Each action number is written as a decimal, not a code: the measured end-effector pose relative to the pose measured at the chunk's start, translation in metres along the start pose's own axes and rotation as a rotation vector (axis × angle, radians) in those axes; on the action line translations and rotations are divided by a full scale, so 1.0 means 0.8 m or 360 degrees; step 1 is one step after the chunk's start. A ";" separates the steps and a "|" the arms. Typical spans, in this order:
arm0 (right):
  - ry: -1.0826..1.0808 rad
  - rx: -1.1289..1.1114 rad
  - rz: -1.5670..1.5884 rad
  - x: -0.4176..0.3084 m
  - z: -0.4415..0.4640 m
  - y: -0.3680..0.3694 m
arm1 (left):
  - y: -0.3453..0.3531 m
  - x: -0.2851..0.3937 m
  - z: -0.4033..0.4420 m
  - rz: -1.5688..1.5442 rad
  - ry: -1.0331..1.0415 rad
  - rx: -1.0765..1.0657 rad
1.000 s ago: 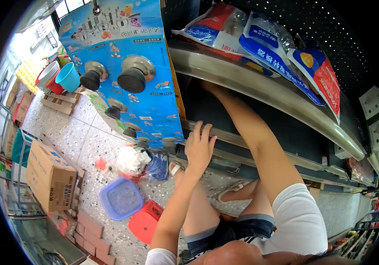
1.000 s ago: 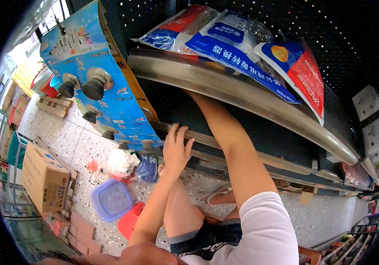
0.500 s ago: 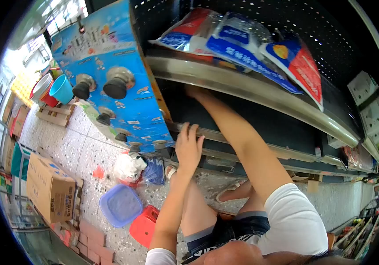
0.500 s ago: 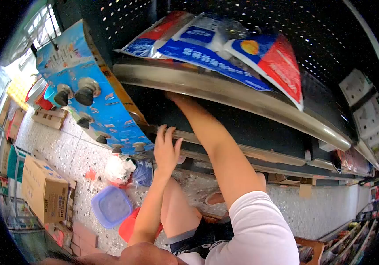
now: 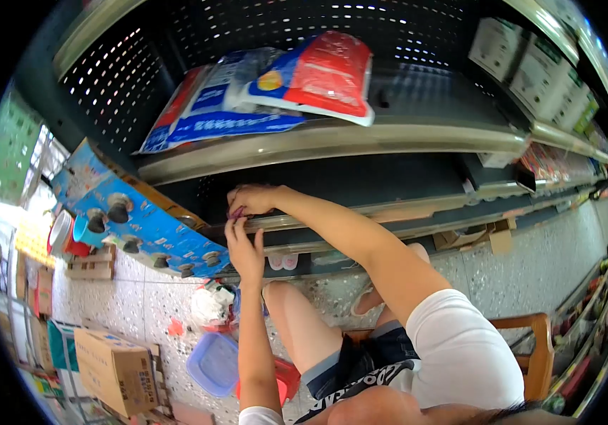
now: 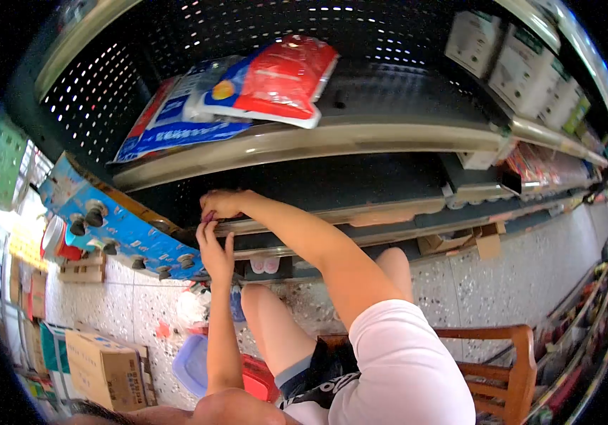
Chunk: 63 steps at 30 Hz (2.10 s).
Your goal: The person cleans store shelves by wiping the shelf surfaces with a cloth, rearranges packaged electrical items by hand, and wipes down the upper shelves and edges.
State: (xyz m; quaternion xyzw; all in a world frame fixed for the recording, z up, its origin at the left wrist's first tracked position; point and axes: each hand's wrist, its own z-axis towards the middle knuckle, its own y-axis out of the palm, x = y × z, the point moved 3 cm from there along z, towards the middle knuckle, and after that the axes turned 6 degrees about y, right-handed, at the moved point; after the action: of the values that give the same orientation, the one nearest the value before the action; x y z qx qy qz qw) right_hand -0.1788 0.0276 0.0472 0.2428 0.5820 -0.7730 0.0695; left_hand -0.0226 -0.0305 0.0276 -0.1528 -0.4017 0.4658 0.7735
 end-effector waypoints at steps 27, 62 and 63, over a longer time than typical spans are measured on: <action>0.0615 -0.0352 -0.0105 0.031 -0.502 -0.175 | 0.010 -0.001 0.000 0.0334 0.0127 -0.0073; 0.1168 0.0637 0.1204 -0.107 -0.471 -0.178 | -0.007 0.018 0.001 0.0147 0.0043 -0.0155; 0.1030 0.0779 0.1638 -0.111 -0.463 -0.160 | -0.013 0.036 0.000 0.0144 0.0082 -0.0119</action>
State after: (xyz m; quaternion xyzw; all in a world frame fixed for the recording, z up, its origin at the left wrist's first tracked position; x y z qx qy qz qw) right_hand -0.0425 0.3977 0.1230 0.7195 0.1903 -0.6389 0.1946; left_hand -0.0094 -0.0120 0.0481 -0.2115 -0.3913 0.4809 0.7556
